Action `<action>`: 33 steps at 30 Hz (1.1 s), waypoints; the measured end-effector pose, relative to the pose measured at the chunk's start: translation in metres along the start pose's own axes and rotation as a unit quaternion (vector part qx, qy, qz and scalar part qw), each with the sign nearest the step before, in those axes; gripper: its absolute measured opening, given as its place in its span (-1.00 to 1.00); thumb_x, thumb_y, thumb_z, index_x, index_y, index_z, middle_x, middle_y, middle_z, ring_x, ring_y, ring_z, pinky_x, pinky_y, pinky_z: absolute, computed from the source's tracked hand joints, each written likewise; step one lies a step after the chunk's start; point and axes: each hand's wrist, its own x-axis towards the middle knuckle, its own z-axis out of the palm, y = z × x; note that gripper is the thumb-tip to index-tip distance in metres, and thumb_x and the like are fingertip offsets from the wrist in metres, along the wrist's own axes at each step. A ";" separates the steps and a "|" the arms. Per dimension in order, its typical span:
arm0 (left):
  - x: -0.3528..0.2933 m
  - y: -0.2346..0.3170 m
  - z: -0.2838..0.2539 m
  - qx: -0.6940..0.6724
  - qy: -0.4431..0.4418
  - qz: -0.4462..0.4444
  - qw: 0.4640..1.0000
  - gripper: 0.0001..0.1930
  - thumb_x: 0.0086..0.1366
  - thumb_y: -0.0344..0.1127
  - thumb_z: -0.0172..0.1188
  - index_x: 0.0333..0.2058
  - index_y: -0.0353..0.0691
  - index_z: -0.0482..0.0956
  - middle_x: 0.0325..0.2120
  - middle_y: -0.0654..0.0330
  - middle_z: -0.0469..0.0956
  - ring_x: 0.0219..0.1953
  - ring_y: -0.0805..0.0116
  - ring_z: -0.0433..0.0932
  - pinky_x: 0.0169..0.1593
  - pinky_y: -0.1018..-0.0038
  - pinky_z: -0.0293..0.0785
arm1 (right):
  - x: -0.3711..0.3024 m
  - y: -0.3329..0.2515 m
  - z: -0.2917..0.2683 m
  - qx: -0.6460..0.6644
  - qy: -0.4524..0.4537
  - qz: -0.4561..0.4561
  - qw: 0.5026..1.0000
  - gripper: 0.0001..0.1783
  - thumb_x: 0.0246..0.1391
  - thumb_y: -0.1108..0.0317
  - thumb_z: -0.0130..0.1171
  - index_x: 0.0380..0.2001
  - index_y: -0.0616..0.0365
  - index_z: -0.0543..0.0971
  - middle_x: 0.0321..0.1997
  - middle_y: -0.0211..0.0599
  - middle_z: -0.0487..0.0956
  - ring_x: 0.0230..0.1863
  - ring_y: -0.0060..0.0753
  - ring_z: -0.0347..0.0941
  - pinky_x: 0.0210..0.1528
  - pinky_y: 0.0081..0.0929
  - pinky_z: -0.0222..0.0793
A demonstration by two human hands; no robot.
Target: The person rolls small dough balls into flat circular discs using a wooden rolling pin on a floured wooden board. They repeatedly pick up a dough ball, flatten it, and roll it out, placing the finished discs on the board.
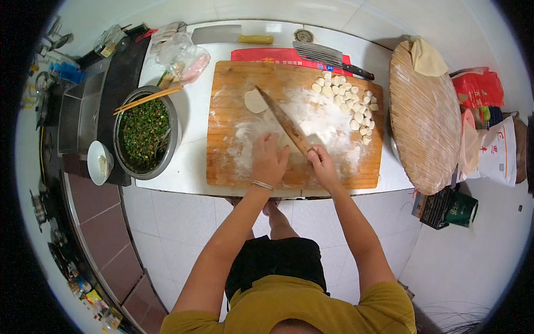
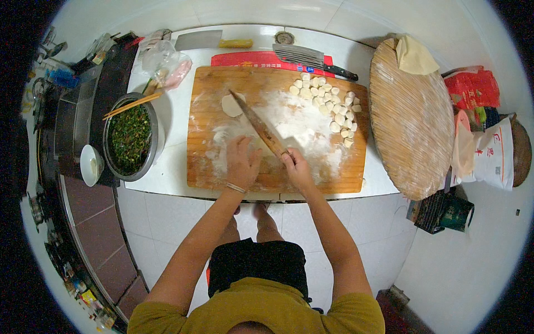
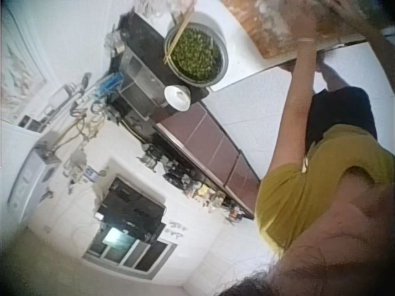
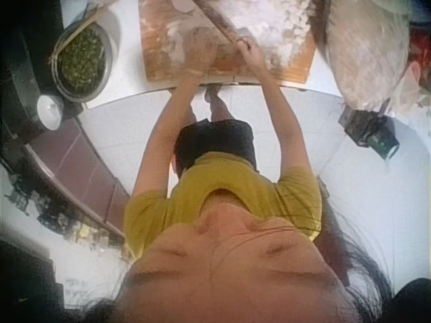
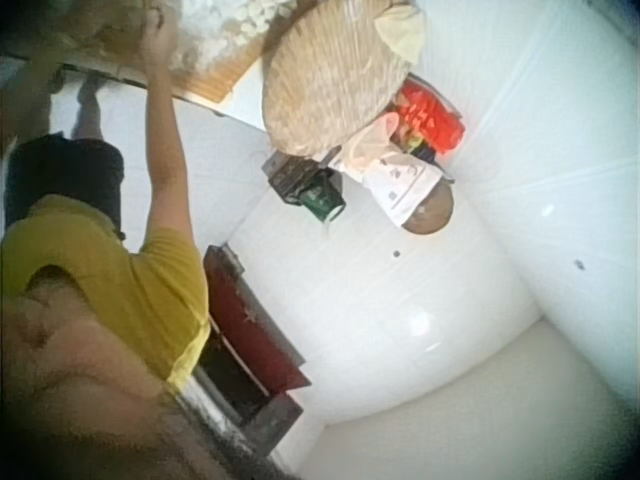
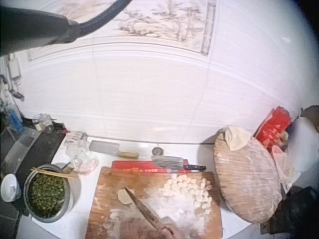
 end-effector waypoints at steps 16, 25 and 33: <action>-0.004 -0.024 0.020 0.096 -0.022 0.135 0.986 -0.19 0.21 -0.02 0.06 0.33 -0.28 0.00 0.34 -0.07 0.00 0.38 -0.08 -0.03 0.36 0.05 -0.07 | 0.014 -0.004 -0.080 -0.421 0.020 -0.215 0.881 -0.60 0.03 0.02 0.25 -0.20 0.07 0.51 -0.13 -0.17 0.50 -0.18 -0.25 0.47 -0.21 -0.30 0.43; 0.076 -0.030 0.023 0.148 -0.108 0.134 0.974 -0.24 0.22 -0.01 0.08 0.31 -0.23 0.06 0.30 -0.03 0.11 0.35 -0.05 0.03 0.35 0.06 -0.04 | 0.073 -0.020 -0.056 -0.512 0.116 -0.182 0.832 -0.26 0.19 -0.14 -0.14 0.36 -0.07 0.11 0.47 -0.06 -0.05 0.45 0.11 -0.15 0.39 0.19 -0.29; 0.095 -0.035 0.020 0.156 -0.072 0.155 0.973 -0.32 0.22 0.03 0.10 0.22 -0.25 0.24 0.26 -0.10 0.16 0.31 -0.09 0.10 0.33 0.08 0.03 | 0.109 -0.017 -0.059 -0.529 0.148 -0.166 0.819 -0.34 0.29 -0.13 -0.38 0.39 -0.18 0.03 0.49 -0.10 -0.14 0.48 0.08 -0.25 0.41 0.21 -0.42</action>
